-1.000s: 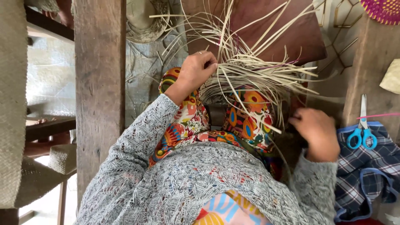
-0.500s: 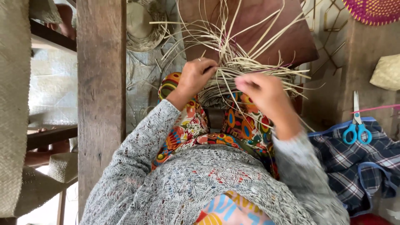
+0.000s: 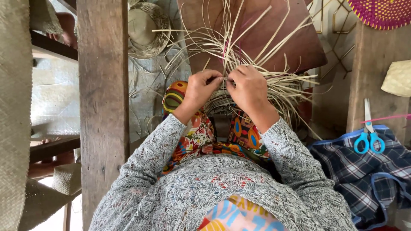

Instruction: The person is weaving thin strips of dried plant fiber together to create a basket or hat.

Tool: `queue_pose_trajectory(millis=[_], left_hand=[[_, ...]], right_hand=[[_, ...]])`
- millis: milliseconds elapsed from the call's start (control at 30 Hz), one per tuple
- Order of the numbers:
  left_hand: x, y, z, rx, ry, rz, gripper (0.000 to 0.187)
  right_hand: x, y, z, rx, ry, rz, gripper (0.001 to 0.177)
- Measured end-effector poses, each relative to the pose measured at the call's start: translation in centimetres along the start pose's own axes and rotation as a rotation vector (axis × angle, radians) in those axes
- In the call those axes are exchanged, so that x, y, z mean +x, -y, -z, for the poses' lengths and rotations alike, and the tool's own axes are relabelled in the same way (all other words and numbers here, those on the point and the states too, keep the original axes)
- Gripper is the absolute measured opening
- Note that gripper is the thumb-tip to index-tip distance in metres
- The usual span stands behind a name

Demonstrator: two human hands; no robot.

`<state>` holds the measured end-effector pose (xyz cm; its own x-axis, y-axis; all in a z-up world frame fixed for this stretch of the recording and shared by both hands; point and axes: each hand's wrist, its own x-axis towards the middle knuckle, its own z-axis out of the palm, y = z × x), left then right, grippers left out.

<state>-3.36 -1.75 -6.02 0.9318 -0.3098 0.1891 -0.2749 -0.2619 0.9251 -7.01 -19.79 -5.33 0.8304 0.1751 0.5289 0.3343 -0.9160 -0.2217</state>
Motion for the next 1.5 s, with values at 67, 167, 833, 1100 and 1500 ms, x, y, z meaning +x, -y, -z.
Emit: queue_pose_trajectory(millis=[67,167,833,1100,1500], left_hand=[[0.0,0.1,-0.1,-0.001,-0.01,-0.007,0.01],[-0.4,0.0,-0.3,-0.001,-0.038,-0.022,0.008],[-1.6,-0.9,-2.3,0.45,-0.177,-0.378,0.006],[-2.1,1.1,-3.6,0.598,-0.237,-0.287,0.005],[-2.5,2.2,-3.4,0.486,-0.201,-0.348,0.007]], right_hand=[[-0.2,0.1,0.0,0.05,0.015,-0.07,0.016],[-0.5,-0.5,-0.7,0.098,0.038,-0.147,0.014],[2.4,1.0,3.1,0.757,0.028,-0.344,0.005],[3.0,0.2,2.2,0.635,0.029,-0.157,0.008],[2.9,-0.4,1.0,0.538,0.0,-0.073,0.006]])
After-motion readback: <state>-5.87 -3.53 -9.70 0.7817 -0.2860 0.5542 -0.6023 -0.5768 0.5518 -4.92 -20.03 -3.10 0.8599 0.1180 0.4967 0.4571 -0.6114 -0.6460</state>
